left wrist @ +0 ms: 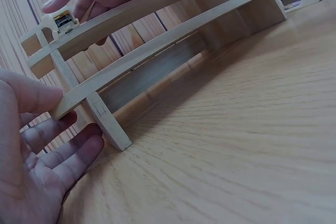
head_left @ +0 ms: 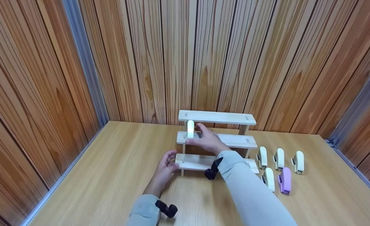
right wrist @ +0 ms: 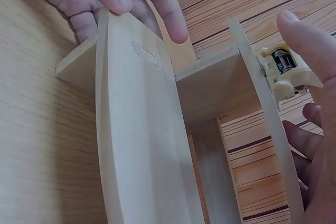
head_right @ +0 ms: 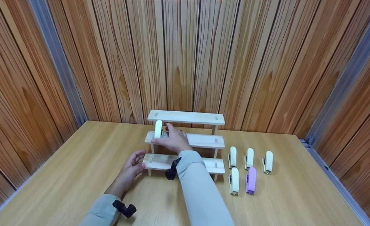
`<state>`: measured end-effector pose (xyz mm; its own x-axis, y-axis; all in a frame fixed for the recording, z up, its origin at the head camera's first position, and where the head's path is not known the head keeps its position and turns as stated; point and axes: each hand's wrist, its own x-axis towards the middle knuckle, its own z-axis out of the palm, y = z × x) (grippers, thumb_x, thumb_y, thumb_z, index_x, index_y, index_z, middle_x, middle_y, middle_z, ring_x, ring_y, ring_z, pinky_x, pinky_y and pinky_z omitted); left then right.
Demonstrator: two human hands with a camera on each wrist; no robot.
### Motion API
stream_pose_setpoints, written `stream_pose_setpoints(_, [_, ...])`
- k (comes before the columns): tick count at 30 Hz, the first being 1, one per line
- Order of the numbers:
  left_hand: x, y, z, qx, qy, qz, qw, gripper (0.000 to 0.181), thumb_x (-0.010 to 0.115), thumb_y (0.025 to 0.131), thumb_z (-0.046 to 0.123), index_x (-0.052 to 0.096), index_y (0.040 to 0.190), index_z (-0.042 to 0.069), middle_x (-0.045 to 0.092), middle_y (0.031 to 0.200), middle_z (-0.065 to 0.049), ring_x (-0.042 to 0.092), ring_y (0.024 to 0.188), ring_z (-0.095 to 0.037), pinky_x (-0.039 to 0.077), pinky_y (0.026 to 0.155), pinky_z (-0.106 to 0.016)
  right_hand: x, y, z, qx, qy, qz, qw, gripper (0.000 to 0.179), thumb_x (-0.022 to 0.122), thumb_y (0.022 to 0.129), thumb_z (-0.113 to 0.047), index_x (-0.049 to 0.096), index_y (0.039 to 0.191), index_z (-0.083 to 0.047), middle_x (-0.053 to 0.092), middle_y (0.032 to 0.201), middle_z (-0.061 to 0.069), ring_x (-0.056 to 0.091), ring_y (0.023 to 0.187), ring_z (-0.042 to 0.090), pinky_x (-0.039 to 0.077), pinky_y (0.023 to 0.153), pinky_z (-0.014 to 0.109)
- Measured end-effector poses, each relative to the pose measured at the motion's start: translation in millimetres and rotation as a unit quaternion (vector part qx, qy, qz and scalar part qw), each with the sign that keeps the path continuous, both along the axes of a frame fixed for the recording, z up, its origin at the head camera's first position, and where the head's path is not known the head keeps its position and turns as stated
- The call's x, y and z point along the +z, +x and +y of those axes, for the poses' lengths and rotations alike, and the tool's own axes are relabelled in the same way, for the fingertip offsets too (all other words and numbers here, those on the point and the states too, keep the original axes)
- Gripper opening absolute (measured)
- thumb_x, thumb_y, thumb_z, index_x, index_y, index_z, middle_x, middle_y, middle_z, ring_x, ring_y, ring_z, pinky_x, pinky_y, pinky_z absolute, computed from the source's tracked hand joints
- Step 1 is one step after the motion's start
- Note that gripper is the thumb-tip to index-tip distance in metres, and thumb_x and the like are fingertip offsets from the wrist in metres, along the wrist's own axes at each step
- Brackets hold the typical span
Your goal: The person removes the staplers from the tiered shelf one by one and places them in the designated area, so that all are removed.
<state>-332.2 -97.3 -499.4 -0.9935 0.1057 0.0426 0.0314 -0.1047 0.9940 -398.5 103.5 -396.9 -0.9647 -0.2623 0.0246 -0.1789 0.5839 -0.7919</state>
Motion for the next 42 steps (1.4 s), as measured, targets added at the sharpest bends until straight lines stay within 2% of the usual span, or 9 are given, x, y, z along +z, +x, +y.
stream_pose_setpoints(10, [-1.7, 0.5, -0.6, -0.005, 0.004, 0.004, 1.0000, 0.057, 0.049, 0.096, -0.005, 0.036, 0.151, 0.003, 0.041, 0.152, -0.017, 0.044, 0.135, -0.033, 0.047, 0.104, -0.043, 0.8, -3.0, -4.5, -0.015, 0.008, -0.021, 0.9996, 0.108, 0.083, 0.072, -0.060, 0.028, 0.159, -0.025, 0.040, 0.158, 0.007, 0.038, 0.141, 0.036, 0.028, 0.116, 0.057])
stream_pose_setpoints(18, [-1.3, 0.9, -0.1, -0.004, 0.006, 0.013, 0.9999, 0.058, 0.049, 0.095, -0.006, 0.036, 0.151, 0.003, 0.040, 0.151, -0.017, 0.043, 0.135, -0.033, 0.047, 0.104, -0.042, -0.7, -4.6, -7.6, -0.026, 0.050, -0.004, 0.9984, 0.112, 0.080, 0.070, -0.067, 0.029, 0.160, -0.023, 0.042, 0.156, 0.013, 0.038, 0.141, 0.037, 0.028, 0.116, 0.057])
stream_pose_setpoints(26, [-2.8, -1.4, 0.1, 0.008, 0.002, 0.005, 1.0000, 0.059, 0.050, 0.094, -0.008, 0.037, 0.150, 0.001, 0.045, 0.146, -0.019, 0.053, 0.119, -0.029, 0.051, 0.096, -0.039, -2.0, -4.7, -8.8, -0.022, 0.056, 0.019, 0.9980, 0.109, 0.081, 0.071, -0.065, 0.034, 0.158, -0.022, 0.045, 0.155, 0.011, 0.040, 0.140, 0.035, 0.029, 0.117, 0.052])
stream_pose_setpoints(35, [-2.9, 1.1, -1.9, 0.003, 0.003, 0.011, 0.9999, 0.060, 0.050, 0.093, -0.008, 0.035, 0.151, 0.001, 0.044, 0.149, -0.019, 0.047, 0.132, -0.033, 0.049, 0.100, -0.041, -5.0, -1.2, -8.0, -0.027, 0.042, 0.016, 0.9986, 0.110, 0.083, 0.068, -0.065, 0.035, 0.158, -0.021, 0.047, 0.153, 0.009, 0.043, 0.139, 0.031, 0.030, 0.117, 0.052])
stream_pose_setpoints(42, [-3.8, -0.4, -3.3, -0.004, 0.009, 0.011, 0.9999, 0.062, 0.051, 0.093, -0.006, 0.034, 0.152, 0.002, 0.043, 0.150, -0.019, 0.045, 0.133, -0.035, 0.049, 0.101, -0.042, -4.6, 1.7, -3.8, -0.018, 0.041, 0.027, 0.9986, 0.113, 0.084, 0.067, -0.065, 0.037, 0.157, -0.017, 0.046, 0.153, 0.010, 0.043, 0.140, 0.033, 0.031, 0.117, 0.051])
